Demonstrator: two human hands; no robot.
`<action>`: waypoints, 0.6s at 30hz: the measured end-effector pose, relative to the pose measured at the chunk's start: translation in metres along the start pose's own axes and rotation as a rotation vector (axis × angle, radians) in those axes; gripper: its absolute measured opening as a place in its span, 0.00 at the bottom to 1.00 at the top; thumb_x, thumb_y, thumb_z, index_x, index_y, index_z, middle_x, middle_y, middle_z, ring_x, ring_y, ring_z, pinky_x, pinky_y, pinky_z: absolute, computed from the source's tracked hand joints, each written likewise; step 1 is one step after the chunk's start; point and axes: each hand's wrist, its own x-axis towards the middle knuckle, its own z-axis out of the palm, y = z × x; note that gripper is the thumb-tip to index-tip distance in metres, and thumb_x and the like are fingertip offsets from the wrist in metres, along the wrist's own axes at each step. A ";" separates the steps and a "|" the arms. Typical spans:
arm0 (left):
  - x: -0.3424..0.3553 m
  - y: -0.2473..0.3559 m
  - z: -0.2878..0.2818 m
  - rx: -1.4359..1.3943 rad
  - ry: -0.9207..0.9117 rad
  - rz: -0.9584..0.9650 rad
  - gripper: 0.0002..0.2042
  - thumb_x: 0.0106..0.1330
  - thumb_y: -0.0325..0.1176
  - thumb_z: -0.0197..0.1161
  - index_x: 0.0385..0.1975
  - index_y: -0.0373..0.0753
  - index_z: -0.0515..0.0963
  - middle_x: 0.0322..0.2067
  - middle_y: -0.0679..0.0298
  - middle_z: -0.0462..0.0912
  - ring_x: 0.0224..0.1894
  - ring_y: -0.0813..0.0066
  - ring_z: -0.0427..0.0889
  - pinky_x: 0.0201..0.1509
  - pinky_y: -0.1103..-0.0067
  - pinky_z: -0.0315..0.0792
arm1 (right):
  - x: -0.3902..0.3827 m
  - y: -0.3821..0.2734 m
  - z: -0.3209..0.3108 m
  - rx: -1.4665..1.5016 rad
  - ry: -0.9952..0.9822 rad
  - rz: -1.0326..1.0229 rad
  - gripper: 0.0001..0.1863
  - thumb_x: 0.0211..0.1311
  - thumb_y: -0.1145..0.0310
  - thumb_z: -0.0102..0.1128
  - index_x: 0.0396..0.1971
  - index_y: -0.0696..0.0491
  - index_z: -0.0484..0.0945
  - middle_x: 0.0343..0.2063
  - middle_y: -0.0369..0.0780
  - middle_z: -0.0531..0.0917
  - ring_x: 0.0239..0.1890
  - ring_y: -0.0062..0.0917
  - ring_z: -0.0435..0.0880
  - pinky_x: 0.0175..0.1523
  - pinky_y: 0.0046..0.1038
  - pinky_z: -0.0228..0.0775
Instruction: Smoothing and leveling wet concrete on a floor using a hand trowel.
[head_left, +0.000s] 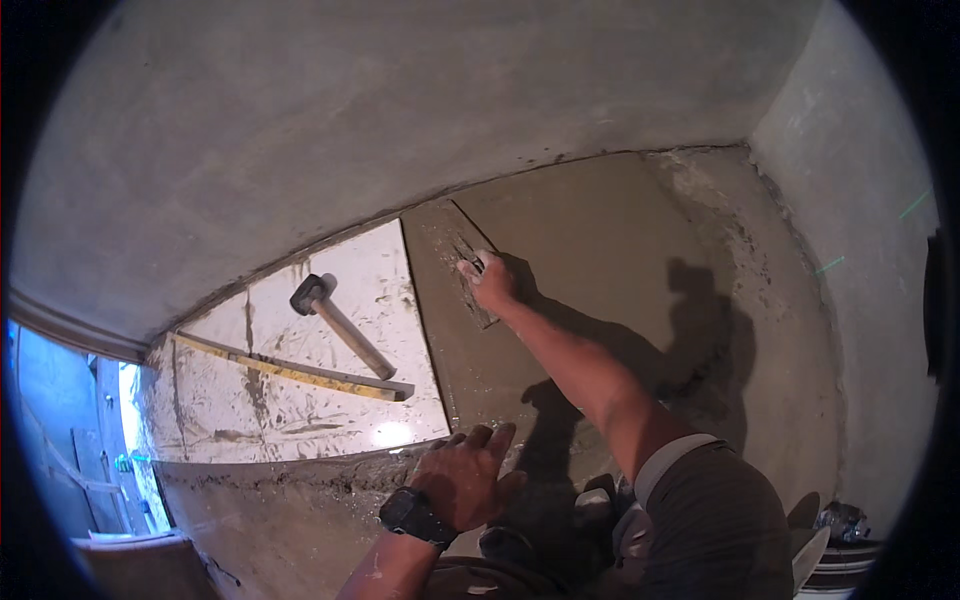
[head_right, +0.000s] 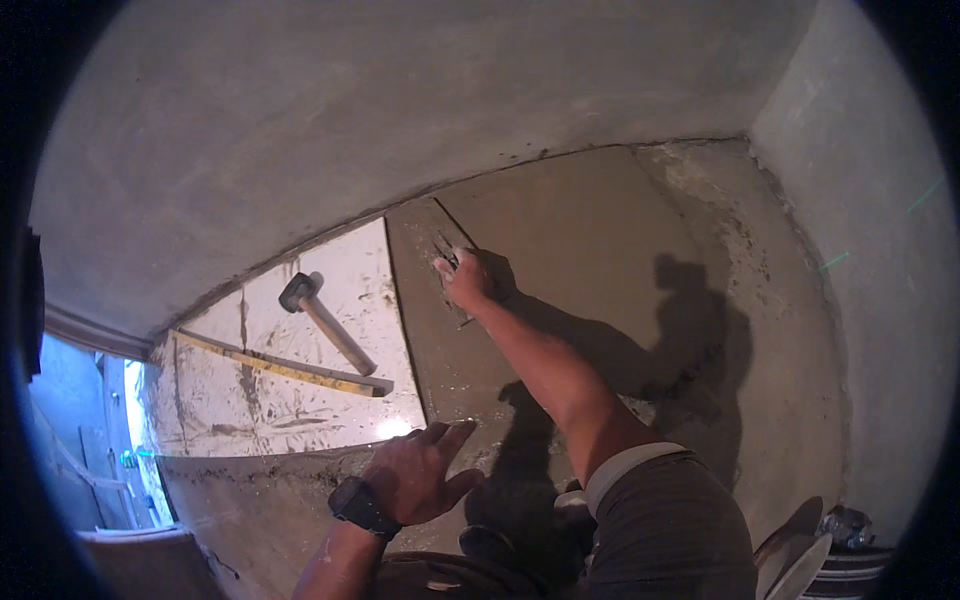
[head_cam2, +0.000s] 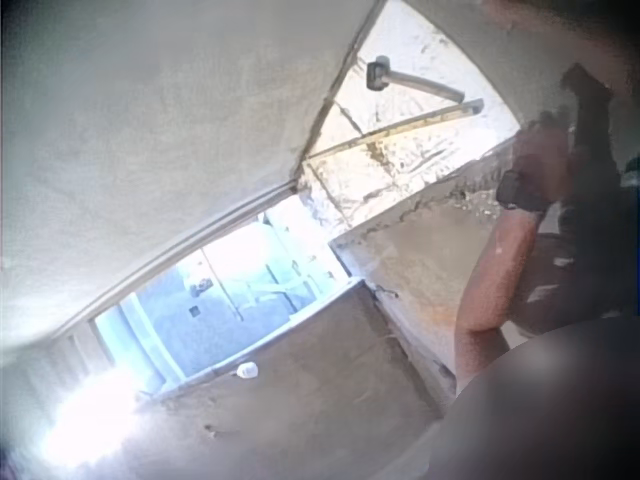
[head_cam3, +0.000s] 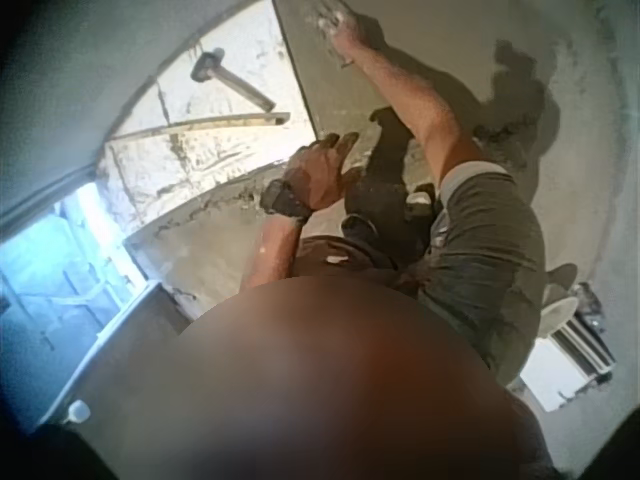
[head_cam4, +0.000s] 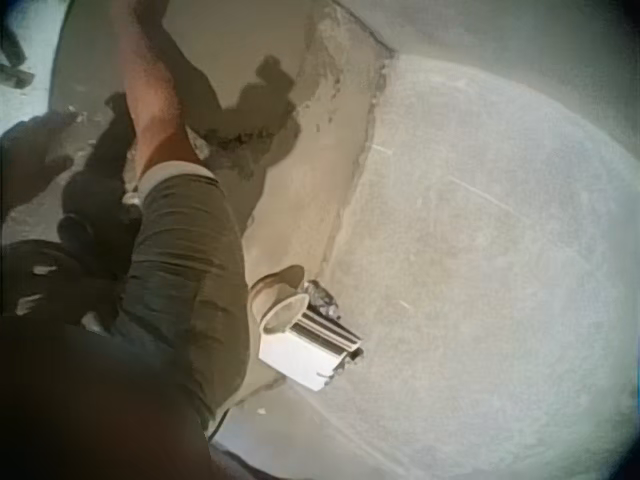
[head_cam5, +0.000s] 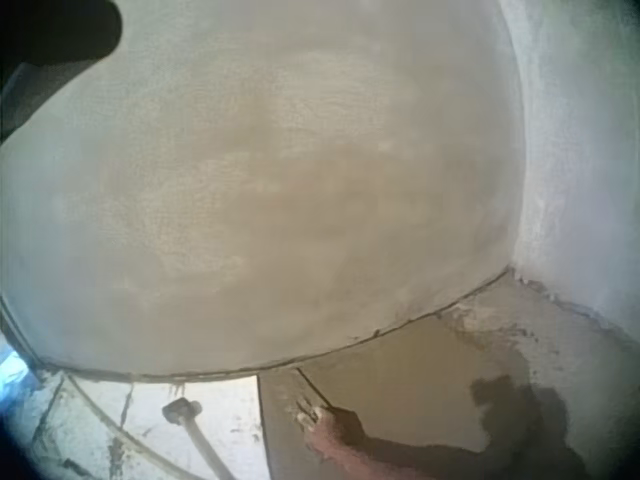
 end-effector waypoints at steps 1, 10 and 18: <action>0.001 0.001 -0.001 0.003 0.006 0.003 0.32 0.68 0.52 0.61 0.65 0.39 0.68 0.51 0.44 0.80 0.47 0.42 0.84 0.49 0.57 0.79 | 0.004 0.002 -0.006 0.000 0.022 0.024 0.29 0.67 0.45 0.61 0.53 0.56 0.78 0.48 0.56 0.83 0.52 0.55 0.81 0.55 0.47 0.74; 0.017 0.025 0.001 -0.015 -0.086 -0.010 0.31 0.67 0.52 0.61 0.65 0.40 0.68 0.53 0.43 0.80 0.51 0.42 0.83 0.53 0.55 0.78 | 0.044 0.099 -0.114 -0.013 0.379 0.073 0.29 0.65 0.43 0.63 0.47 0.56 0.82 0.34 0.50 0.86 0.40 0.46 0.86 0.45 0.42 0.75; 0.021 0.020 0.003 0.003 0.012 0.020 0.30 0.64 0.50 0.68 0.62 0.41 0.72 0.49 0.43 0.83 0.48 0.43 0.84 0.50 0.58 0.80 | 0.015 0.173 -0.291 -0.116 0.536 0.129 0.28 0.63 0.42 0.66 0.35 0.57 0.81 0.27 0.50 0.84 0.31 0.50 0.83 0.38 0.44 0.73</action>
